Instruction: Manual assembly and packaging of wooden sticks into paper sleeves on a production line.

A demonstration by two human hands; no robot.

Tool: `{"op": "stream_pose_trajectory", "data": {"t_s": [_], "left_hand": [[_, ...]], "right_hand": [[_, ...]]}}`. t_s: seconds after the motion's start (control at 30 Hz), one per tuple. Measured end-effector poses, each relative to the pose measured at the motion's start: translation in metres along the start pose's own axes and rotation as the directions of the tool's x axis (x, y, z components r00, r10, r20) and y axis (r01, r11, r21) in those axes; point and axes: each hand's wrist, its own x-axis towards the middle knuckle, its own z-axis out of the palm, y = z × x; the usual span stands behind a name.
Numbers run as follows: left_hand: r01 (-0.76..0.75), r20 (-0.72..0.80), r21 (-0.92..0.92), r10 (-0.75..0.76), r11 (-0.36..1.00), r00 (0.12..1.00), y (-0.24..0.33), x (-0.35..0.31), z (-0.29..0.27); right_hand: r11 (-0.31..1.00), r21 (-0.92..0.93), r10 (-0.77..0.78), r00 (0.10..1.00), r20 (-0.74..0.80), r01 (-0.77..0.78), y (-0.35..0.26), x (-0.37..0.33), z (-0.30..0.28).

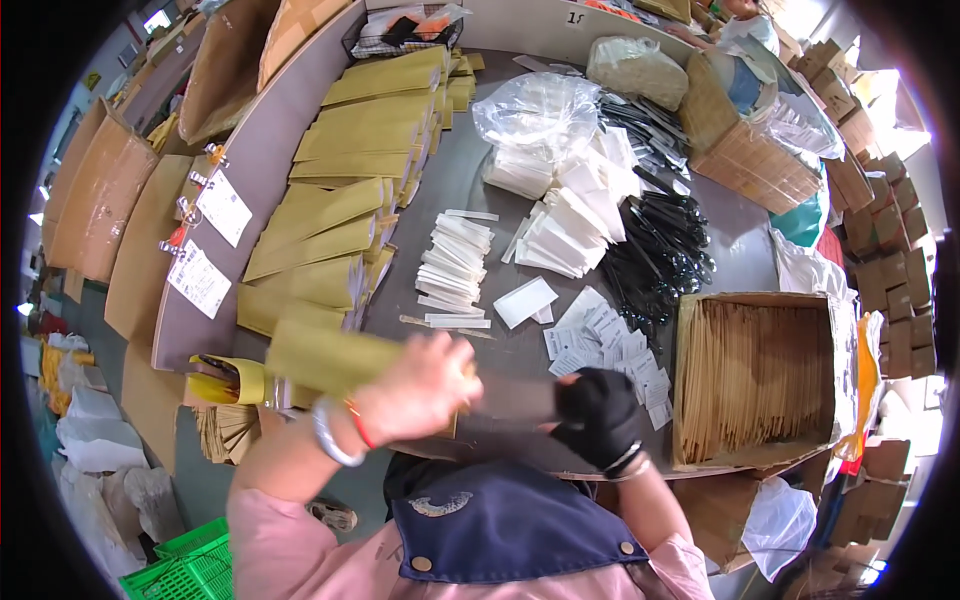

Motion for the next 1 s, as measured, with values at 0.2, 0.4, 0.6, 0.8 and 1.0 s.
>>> {"op": "stream_pose_trajectory", "data": {"t_s": [0.2, 0.4, 0.6, 0.8, 1.0], "left_hand": [[0.461, -0.369, 0.096, -0.399, 0.882, 0.839, -0.072, -0.035, -0.007], [0.647, -0.253, -0.298, -0.711, 0.702, 0.656, 0.014, -0.049, 0.123], [0.607, -0.240, -0.410, -0.723, 0.680, 0.648, 0.006, -0.054, 0.133], [0.619, -0.174, -0.427, -0.732, 0.658, 0.659, 0.009, -0.051, 0.128], [0.592, -0.153, -0.474, -0.724, 0.651, 0.673, 0.003, -0.059, 0.132]], "right_hand": [[0.984, -0.097, 0.144, 0.989, -0.036, -0.147, 0.015, -0.010, -0.006], [0.980, -0.154, 0.138, 0.988, 0.069, -0.126, 0.001, -0.015, -0.002], [0.990, -0.125, 0.076, 0.987, 0.143, -0.058, 0.004, -0.014, 0.000], [1.000, 0.007, 0.012, 0.965, 0.263, -0.014, -0.003, -0.007, 0.050], [0.999, 0.048, -0.012, 0.961, 0.277, -0.002, -0.023, 0.009, 0.075]]}}
